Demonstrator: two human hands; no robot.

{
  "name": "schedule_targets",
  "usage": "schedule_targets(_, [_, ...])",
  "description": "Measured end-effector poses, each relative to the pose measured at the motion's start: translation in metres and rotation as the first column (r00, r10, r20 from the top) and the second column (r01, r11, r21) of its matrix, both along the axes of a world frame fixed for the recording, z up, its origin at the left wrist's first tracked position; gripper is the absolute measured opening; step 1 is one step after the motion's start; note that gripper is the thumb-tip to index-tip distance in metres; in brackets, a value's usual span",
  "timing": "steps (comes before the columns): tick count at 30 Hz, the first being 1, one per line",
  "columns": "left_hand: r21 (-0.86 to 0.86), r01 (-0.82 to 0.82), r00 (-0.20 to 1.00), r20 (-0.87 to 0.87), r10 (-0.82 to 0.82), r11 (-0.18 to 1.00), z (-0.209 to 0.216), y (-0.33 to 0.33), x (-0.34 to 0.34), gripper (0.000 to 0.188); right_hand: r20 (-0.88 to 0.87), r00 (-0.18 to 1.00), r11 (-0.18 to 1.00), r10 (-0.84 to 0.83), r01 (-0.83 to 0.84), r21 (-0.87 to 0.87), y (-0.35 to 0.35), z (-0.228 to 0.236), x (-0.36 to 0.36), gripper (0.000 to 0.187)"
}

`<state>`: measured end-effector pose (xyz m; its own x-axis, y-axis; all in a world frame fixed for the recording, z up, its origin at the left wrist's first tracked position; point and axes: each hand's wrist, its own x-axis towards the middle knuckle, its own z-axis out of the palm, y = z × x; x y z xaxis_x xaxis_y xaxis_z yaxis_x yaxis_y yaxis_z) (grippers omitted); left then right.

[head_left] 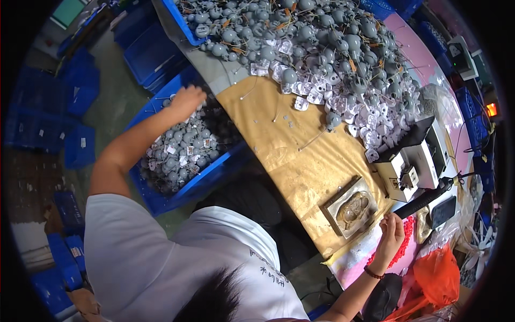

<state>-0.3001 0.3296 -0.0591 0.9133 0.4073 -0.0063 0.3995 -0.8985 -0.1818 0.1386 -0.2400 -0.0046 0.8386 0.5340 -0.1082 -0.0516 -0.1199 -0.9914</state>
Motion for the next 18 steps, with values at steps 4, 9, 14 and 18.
schedule_targets(4, [0.123,0.045,0.963,-0.270,-0.010,0.991,0.002,-0.026,0.030,0.027,0.290,0.956,0.972,-0.053,0.117,-0.206,-0.031,-0.014,0.017,0.019])
schedule_targets(9, [-0.951,-0.008,0.814,-0.185,-0.550,0.309,0.047,-0.153,0.094,0.022,0.776,0.551,0.712,0.307,0.408,-0.571,-0.068,-0.019,0.040,0.023])
schedule_targets(14, [-0.599,0.616,0.788,0.466,-0.402,0.511,0.074,-0.184,0.185,0.017,0.721,0.519,0.537,0.459,0.485,-0.690,-0.095,-0.035,0.055,0.025])
schedule_targets(18, [-0.267,0.609,0.700,0.624,-0.348,0.747,0.069,-0.185,0.259,0.020,0.741,0.529,0.605,0.413,0.450,-0.658,-0.087,-0.035,0.051,0.019])
